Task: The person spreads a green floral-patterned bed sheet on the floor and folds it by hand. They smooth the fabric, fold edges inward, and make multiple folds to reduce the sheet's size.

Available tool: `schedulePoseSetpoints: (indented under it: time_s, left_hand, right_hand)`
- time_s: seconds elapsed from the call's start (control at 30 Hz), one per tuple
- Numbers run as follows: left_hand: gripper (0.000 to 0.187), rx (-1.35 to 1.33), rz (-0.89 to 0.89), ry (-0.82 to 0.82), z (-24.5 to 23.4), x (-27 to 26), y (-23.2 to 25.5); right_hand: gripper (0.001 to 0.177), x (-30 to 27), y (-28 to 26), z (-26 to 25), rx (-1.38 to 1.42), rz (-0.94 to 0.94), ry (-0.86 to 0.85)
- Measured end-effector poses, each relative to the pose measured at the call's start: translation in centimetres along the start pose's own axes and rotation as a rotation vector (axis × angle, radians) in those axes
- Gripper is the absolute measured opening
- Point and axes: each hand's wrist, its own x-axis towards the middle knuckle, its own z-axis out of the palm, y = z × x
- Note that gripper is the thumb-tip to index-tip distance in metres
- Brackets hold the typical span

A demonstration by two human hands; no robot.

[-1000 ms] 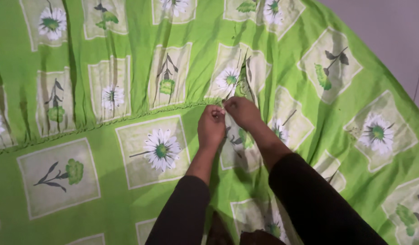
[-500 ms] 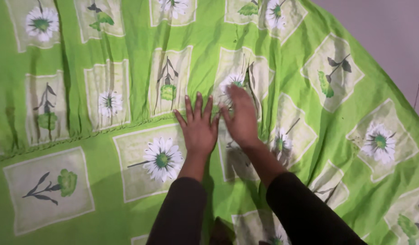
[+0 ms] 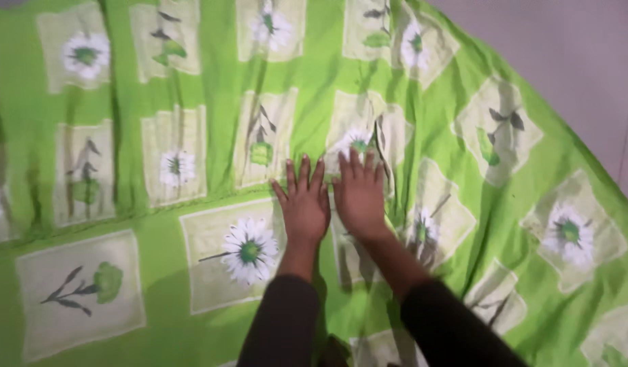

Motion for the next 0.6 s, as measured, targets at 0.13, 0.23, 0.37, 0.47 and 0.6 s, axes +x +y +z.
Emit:
schedulePoseSetpoints:
  time_s: [0.13, 0.23, 0.37, 0.47, 0.6]
  left_hand:
    - [0.056, -0.026, -0.042, 0.226, -1.2, -2.6, -2.1]
    - [0.062, 0.443, -0.32, -0.039, -3.6, -3.3, -6.1]
    - [0.066, 0.407, -0.187, -0.202, -5.9, -4.5, -9.0]
    - [0.067, 0.385, -0.075, 0.016, -6.7, -4.2, -8.7]
    - [0.071, 0.348, -0.129, 0.116, -6.1, -4.9, -8.4]
  right_hand:
    - [0.055, -3.6, -2.5, -0.1, 0.375, -0.224, -0.055]
    - [0.069, -4.7, 0.3, 0.4, 0.257, -0.178, -0.071]
    - [0.073, -5.6, 1.7, 1.0, 0.018, -0.093, -0.141]
    - [0.08, -4.7, -0.2, 0.2, 0.085, -0.125, -0.028]
    - [0.081, -3.8, -2.4, 0.5, 0.113, -0.269, -0.037]
